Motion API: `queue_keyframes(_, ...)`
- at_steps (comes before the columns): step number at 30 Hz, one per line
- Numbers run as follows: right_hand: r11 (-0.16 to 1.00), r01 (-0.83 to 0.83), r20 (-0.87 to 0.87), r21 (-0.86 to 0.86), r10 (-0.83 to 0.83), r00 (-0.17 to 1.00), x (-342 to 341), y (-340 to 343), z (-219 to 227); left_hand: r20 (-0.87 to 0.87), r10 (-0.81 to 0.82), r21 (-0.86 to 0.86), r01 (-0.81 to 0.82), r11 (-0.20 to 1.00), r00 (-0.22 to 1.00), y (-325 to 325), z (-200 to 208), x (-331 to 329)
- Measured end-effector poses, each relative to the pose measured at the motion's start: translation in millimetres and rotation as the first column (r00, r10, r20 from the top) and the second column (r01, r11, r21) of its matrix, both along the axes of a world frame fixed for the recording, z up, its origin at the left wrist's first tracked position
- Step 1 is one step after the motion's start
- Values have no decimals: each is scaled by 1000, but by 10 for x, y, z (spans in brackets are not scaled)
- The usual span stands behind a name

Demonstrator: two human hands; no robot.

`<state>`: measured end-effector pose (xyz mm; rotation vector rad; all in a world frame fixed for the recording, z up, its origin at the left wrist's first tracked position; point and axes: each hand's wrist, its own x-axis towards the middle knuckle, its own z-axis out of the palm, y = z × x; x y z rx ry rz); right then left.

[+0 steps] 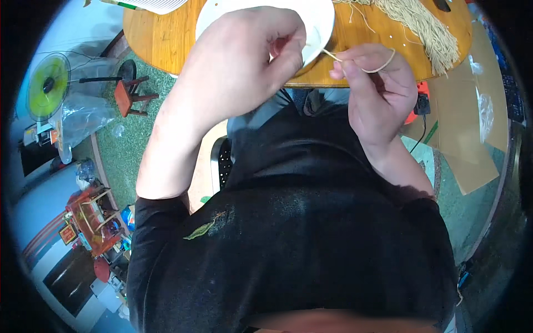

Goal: Threading a straw fiber through pre-drilled holes in a paper bucket to assemble a handle.

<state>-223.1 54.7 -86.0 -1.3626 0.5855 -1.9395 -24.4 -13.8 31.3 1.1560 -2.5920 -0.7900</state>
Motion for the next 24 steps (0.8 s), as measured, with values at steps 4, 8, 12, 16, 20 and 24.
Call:
queue_keyframes(4, 975, -172, 30, 141, 170, 985, 8, 55, 112, -160, -186, -455, 94, 885, 970, 76, -65, 47)
queue_keyframes(8, 951, -234, -17, 203, 242, 970, 44, 105, 151, -302, -313, -363, 195, 911, 900, 243, -192, -49)
queue_keyframes(12, 923, -232, -82, 306, 268, 960, -77, 169, 205, -277, -203, -450, 60, 891, 939, 390, -352, -36)
queue_keyframes(16, 877, -252, 136, 409, 214, 967, -126, 257, 465, -279, -205, -543, 22, 839, 938, 415, -334, 8)
queue_keyframes(20, 907, -185, 150, 379, 138, 979, -331, 213, 457, -305, -202, -491, 28, 871, 931, 408, -294, 124)
queue_keyframes(24, 872, -201, 330, 446, 48, 943, -509, 130, 267, -312, -131, -476, -35, 879, 941, 408, -318, 215)
